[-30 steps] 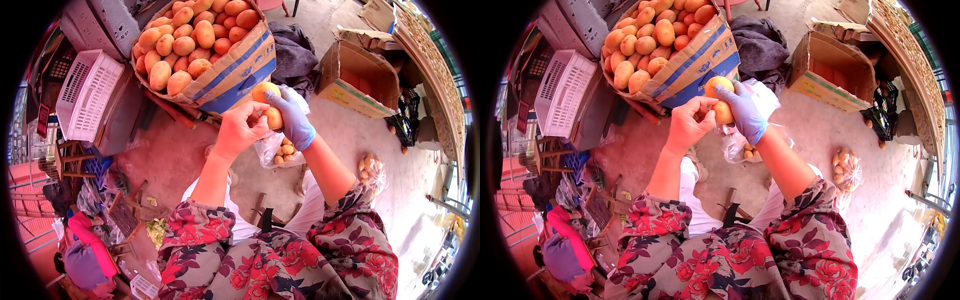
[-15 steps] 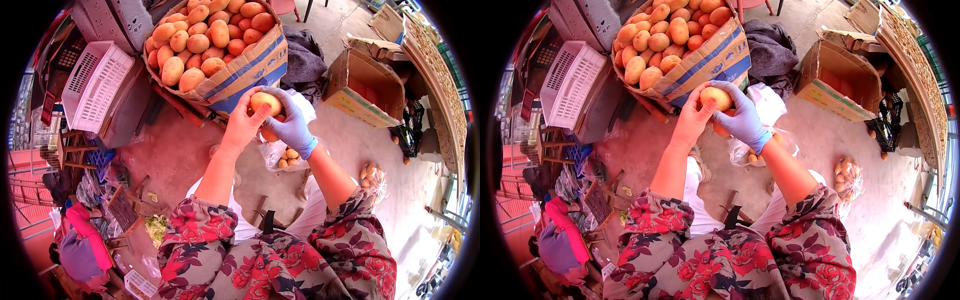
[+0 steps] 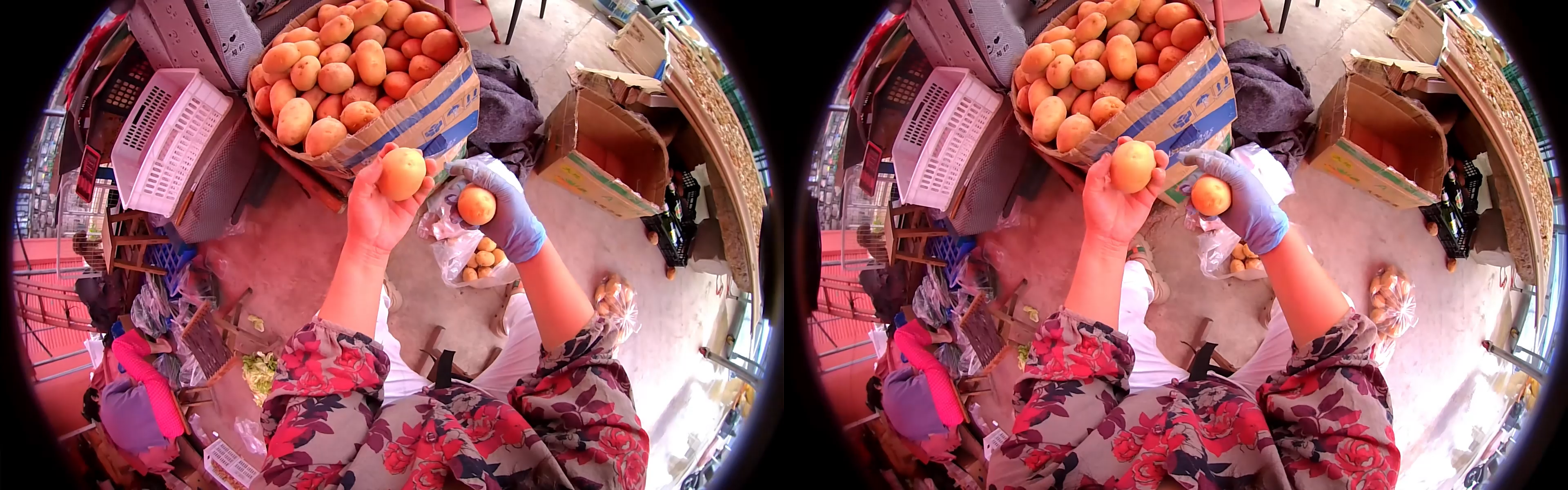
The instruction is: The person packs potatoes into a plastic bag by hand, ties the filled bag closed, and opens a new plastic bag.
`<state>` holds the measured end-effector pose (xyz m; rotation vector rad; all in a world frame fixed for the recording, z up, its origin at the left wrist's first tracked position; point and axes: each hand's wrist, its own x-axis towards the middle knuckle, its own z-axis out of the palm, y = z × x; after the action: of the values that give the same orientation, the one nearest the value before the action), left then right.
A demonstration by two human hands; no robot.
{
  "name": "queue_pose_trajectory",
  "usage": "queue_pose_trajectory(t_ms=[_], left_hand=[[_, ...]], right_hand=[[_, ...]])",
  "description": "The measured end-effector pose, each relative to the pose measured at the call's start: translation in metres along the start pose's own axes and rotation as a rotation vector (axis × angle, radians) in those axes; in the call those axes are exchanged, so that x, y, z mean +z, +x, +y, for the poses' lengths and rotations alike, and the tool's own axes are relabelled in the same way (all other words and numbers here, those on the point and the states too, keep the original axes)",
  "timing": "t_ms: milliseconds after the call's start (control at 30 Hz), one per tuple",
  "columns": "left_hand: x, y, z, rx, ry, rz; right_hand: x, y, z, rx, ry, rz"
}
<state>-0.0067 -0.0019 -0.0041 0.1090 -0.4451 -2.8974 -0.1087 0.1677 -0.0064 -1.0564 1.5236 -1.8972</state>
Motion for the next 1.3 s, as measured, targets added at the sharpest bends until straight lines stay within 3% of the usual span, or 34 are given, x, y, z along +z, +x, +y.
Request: queue_pose_trajectory(t_ms=[33, 100, 200, 333, 467, 500, 633, 733, 767, 833, 867, 900, 967, 1033, 1067, 1167, 1233, 1300], left_hand=[[-0.003, 0.001, 0.001, -0.026, -0.062, -0.022], [-0.006, 0.002, 0.0, -0.05, -0.121, -0.034], [-0.008, 0.005, -0.003, -0.003, -0.022, 0.019], [-0.005, 0.013, -0.028, 0.082, 0.423, 0.054], [-0.003, 0.024, -0.062, 0.094, 0.583, 0.155], [0.002, 0.025, -0.069, 0.094, 0.637, 0.177], [-0.006, 0.024, -0.088, 0.09, 0.797, 0.273], [-0.043, 0.022, -0.107, -0.055, 1.026, 0.439], [-0.054, 0.02, -0.111, -0.18, 1.237, 0.518], [-0.123, 0.016, -0.132, -0.381, 1.643, 0.409], [-0.138, 0.0, -0.151, -0.254, 2.193, 0.45], [-0.132, -0.012, -0.155, -0.603, 2.043, 0.472], [-0.162, -0.029, -0.157, -0.919, 2.108, 0.194], [-0.209, -0.05, -0.16, -0.915, 2.004, 0.28], [-0.219, -0.054, -0.16, -0.814, 1.981, 0.324], [-0.207, -0.051, -0.153, -0.51, 1.855, 0.467], [-0.19, -0.039, -0.153, -0.46, 1.761, 0.407], [-0.197, -0.036, -0.161, -0.519, 1.441, 0.417]], right_hand=[[0.006, 0.002, -0.004, 0.048, 0.109, 0.025], [0.01, 0.005, -0.013, 0.345, 0.417, 0.112], [0.005, 0.004, -0.011, 0.489, 0.509, 0.016], [0.007, 0.005, -0.002, 0.324, 0.067, 0.017], [-0.004, -0.006, -0.007, 0.426, -0.08, 0.075], [-0.01, -0.013, 0.01, 0.377, 0.025, 0.138], [-0.036, -0.045, 0.015, 0.632, 0.255, 0.293], [-0.066, -0.089, 0.085, 0.998, 0.652, 0.332], [-0.067, -0.108, 0.117, 1.064, 0.698, 0.387], [-0.06, -0.139, 0.164, 1.196, 0.706, 0.548], [-0.05, -0.148, 0.184, 1.254, 0.668, 0.647], [-0.044, -0.161, 0.209, 1.305, 0.552, 0.664], [-0.036, -0.163, 0.236, 1.324, 0.359, 0.636], [-0.025, -0.16, 0.254, 1.337, 0.238, 0.664], [-0.019, -0.158, 0.261, 1.383, 0.188, 0.672], [-0.011, -0.181, 0.324, 1.142, -0.082, 0.494], [-0.008, -0.191, 0.345, 1.139, 0.047, 0.503], [0.001, -0.208, 0.369, 1.132, -0.087, 0.486]])
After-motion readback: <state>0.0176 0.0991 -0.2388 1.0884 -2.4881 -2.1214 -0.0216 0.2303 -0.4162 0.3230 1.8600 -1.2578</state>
